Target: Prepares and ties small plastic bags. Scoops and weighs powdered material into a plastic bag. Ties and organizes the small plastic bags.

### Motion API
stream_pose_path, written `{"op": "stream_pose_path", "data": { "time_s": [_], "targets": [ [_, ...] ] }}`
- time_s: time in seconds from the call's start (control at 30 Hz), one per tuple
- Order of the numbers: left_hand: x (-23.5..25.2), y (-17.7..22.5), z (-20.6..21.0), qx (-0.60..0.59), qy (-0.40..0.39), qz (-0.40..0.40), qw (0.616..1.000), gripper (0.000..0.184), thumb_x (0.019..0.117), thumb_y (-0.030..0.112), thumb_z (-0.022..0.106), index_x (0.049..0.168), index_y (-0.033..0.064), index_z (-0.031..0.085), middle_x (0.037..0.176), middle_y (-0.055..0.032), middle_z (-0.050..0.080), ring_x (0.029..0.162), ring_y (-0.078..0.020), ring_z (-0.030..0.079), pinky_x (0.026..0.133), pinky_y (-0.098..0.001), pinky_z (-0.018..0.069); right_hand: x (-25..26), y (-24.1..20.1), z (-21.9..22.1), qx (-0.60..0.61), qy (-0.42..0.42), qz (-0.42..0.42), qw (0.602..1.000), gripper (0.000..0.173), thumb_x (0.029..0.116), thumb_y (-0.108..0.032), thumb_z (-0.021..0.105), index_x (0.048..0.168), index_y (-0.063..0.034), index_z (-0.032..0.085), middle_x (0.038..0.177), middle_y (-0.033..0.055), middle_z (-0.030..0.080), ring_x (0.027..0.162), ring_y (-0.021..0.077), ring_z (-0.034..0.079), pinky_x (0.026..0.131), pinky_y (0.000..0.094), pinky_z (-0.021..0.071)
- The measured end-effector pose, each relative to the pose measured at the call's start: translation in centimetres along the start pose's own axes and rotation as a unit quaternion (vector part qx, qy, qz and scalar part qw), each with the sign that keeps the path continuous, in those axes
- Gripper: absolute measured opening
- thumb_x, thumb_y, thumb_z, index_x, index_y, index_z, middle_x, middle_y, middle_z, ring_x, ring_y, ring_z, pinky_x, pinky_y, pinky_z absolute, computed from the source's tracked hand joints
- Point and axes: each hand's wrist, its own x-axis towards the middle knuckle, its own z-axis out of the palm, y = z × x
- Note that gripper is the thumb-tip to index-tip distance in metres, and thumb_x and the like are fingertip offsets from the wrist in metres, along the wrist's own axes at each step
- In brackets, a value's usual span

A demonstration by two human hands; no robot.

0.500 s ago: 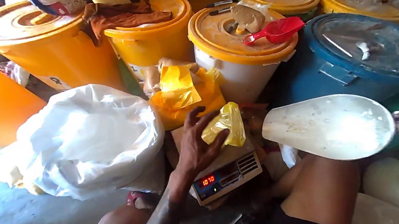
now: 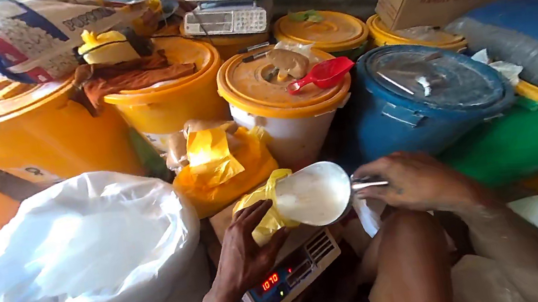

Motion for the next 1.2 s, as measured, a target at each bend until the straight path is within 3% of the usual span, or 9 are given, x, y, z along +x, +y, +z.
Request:
{"op": "stream_pose_path", "data": {
  "time_s": [0.13, 0.23, 0.47, 0.53, 0.67, 0.77, 0.9, 1.0, 1.2],
  "targets": [
    [-0.4, -0.4, -1.1, 0.020, -0.004, -0.005, 1.000, 0.058, 0.0872, 0.052, 0.069, 0.130, 0.0129, 0.071, 0.133, -0.0064, 0.069, 0.122, -0.0172, 0.065, 0.099, -0.0388, 0.0555, 1.9, -1.9, 1.6, -0.037, -0.054, 0.010, 0.998, 0.032, 0.1011, -0.044, 0.061, 0.121, -0.0219, 0.072, 0.109, 0.0108, 0.073, 0.104, 0.0341, 0.068, 0.085, 0.0616, 0.0508],
    [-0.8, -1.0, -2.5, 0.045, -0.053, -0.030, 0.997, 0.059, 0.0863, 0.055, 0.069, 0.131, 0.0158, 0.070, 0.133, -0.0036, 0.069, 0.118, -0.0140, 0.067, 0.096, -0.0376, 0.0571, 3.2, -3.3, 2.7, -0.024, -0.067, 0.016, 0.997, 0.032, 0.1019, -0.042, 0.059, 0.120, -0.0190, 0.071, 0.112, 0.0130, 0.072, 0.107, 0.0357, 0.067, 0.087, 0.0618, 0.0498],
    [-1.1, -1.8, -4.0, 0.054, -0.059, -0.050, 0.996, 0.060, 0.0848, 0.057, 0.068, 0.131, 0.0185, 0.071, 0.130, 0.0009, 0.070, 0.093, -0.0066, 0.069, 0.081, -0.0308, 0.0583, 4.1, -3.7, 5.9, 0.018, -0.049, -0.009, 0.999, 0.031, 0.1030, -0.039, 0.057, 0.121, -0.0171, 0.070, 0.108, 0.0134, 0.072, 0.104, 0.0354, 0.068, 0.085, 0.0610, 0.0504],
    [-1.2, -1.5, -3.8, 0.055, -0.054, -0.052, 0.996, 0.059, 0.0846, 0.055, 0.069, 0.131, 0.0179, 0.071, 0.130, -0.0005, 0.070, 0.097, -0.0089, 0.070, 0.083, -0.0334, 0.0584, 3.2, -1.9, 7.3, 0.063, -0.022, -0.007, 0.998, 0.030, 0.1020, -0.039, 0.059, 0.120, -0.0182, 0.071, 0.108, 0.0118, 0.073, 0.103, 0.0340, 0.069, 0.085, 0.0619, 0.0511],
    [-1.4, -1.1, -3.0, 0.022, -0.080, -0.026, 0.996, 0.057, 0.0860, 0.046, 0.074, 0.136, 0.0183, 0.067, 0.136, -0.0022, 0.066, 0.117, -0.0122, 0.066, 0.096, -0.0357, 0.0576, 0.6, 1.1, 9.7, 0.140, 0.042, 0.013, 0.989, 0.032, 0.0990, -0.043, 0.063, 0.121, -0.0224, 0.074, 0.107, 0.0062, 0.076, 0.100, 0.0273, 0.072, 0.086, 0.0595, 0.0548],
    [-1.2, -0.9, -2.2, 0.005, -0.108, -0.002, 0.994, 0.057, 0.0863, 0.047, 0.075, 0.138, 0.0257, 0.066, 0.144, -0.0056, 0.058, 0.127, -0.0158, 0.060, 0.102, -0.0378, 0.0541, -1.6, 2.6, 11.0, 0.208, 0.104, -0.005, 0.972, 0.029, 0.0978, -0.036, 0.067, 0.118, -0.0169, 0.076, 0.104, 0.0030, 0.076, 0.095, 0.0154, 0.073, 0.088, 0.0447, 0.0587],
    [-0.7, -0.4, -1.5, -0.010, -0.112, 0.022, 0.993, 0.057, 0.0862, 0.050, 0.074, 0.139, 0.0319, 0.064, 0.152, -0.0095, 0.050, 0.131, -0.0204, 0.055, 0.107, -0.0424, 0.0495, -3.1, 4.3, 12.7, 0.259, 0.145, -0.011, 0.955, 0.033, 0.0952, -0.038, 0.068, 0.117, -0.0149, 0.076, 0.101, -0.0013, 0.077, 0.091, 0.0041, 0.071, 0.087, 0.0280, 0.0592],
    [-0.4, -0.1, -1.3, -0.021, -0.084, 0.034, 0.996, 0.059, 0.0860, 0.053, 0.073, 0.140, 0.0302, 0.064, 0.151, -0.0110, 0.051, 0.132, -0.0230, 0.055, 0.107, -0.0449, 0.0489, -3.8, 4.9, 13.5, 0.280, 0.166, -0.016, 0.946, 0.036, 0.0935, -0.040, 0.068, 0.116, -0.0136, 0.076, 0.098, -0.0021, 0.076, 0.086, 0.0018, 0.070, 0.082, 0.0242, 0.0588],
    [-0.4, -0.1, -1.6, -0.038, -0.051, 0.013, 0.998, 0.064, 0.0843, 0.055, 0.074, 0.142, 0.0307, 0.062, 0.155, -0.0039, 0.046, 0.137, -0.0169, 0.049, 0.111, -0.0436, 0.0472, -4.8, 5.1, 14.1, 0.335, 0.198, -0.032, 0.921, 0.032, 0.0929, -0.032, 0.070, 0.114, -0.0088, 0.076, 0.092, -0.0026, 0.076, 0.079, -0.0020, 0.068, 0.075, 0.0160, 0.0570]
  ]
}}
